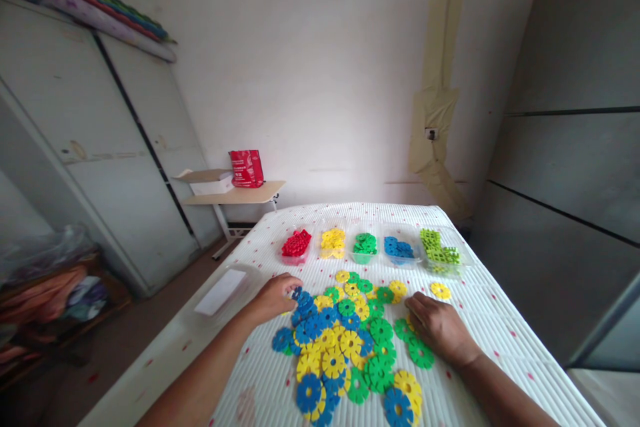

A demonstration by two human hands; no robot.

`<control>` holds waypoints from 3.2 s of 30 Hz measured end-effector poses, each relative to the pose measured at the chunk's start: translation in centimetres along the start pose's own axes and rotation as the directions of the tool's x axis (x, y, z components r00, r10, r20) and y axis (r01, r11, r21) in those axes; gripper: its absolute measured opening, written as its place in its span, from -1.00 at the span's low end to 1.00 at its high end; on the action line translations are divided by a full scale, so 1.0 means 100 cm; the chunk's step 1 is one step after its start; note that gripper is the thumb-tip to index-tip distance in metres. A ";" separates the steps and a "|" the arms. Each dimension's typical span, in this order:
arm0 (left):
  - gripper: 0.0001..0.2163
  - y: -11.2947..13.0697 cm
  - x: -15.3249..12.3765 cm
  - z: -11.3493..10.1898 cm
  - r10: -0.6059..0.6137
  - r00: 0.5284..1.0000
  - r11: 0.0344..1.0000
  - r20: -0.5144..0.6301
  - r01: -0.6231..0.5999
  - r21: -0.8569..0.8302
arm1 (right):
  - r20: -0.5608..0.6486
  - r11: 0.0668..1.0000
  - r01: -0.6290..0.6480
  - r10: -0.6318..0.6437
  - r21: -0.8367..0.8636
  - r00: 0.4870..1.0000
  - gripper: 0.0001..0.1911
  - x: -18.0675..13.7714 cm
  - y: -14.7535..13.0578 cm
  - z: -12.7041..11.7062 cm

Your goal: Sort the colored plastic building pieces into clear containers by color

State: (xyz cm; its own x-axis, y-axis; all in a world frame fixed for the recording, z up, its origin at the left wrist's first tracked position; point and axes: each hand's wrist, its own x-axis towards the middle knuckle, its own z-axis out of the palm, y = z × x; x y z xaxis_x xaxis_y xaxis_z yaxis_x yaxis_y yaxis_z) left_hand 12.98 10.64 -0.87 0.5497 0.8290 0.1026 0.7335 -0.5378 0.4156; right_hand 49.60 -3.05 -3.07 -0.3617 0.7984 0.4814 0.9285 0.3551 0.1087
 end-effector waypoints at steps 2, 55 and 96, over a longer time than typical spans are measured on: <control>-0.59 0.003 0.002 0.002 0.020 1.000 1.000 0.012 -0.020 -0.011 | -0.002 1.000 0.001 -0.001 -0.004 1.000 -0.68 0.000 0.000 0.000; -0.70 0.060 -0.046 0.031 -0.047 0.891 0.977 -0.452 0.135 0.165 | 0.004 0.775 -0.603 0.613 0.188 0.790 -0.77 0.108 0.034 -0.059; -0.78 0.045 -0.043 0.034 -0.233 0.917 0.941 -0.324 0.297 0.161 | 0.535 0.819 -0.270 -0.052 0.506 0.843 -0.59 0.051 -0.065 -0.056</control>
State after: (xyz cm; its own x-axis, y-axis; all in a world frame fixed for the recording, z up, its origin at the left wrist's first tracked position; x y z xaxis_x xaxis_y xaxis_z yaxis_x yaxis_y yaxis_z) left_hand 15.25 4.13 -2.50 0.2030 0.9352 0.2901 0.9180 -0.2849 0.2760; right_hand 42.21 -4.00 3.59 -0.3982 0.9150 -0.0652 0.8160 0.3209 -0.4808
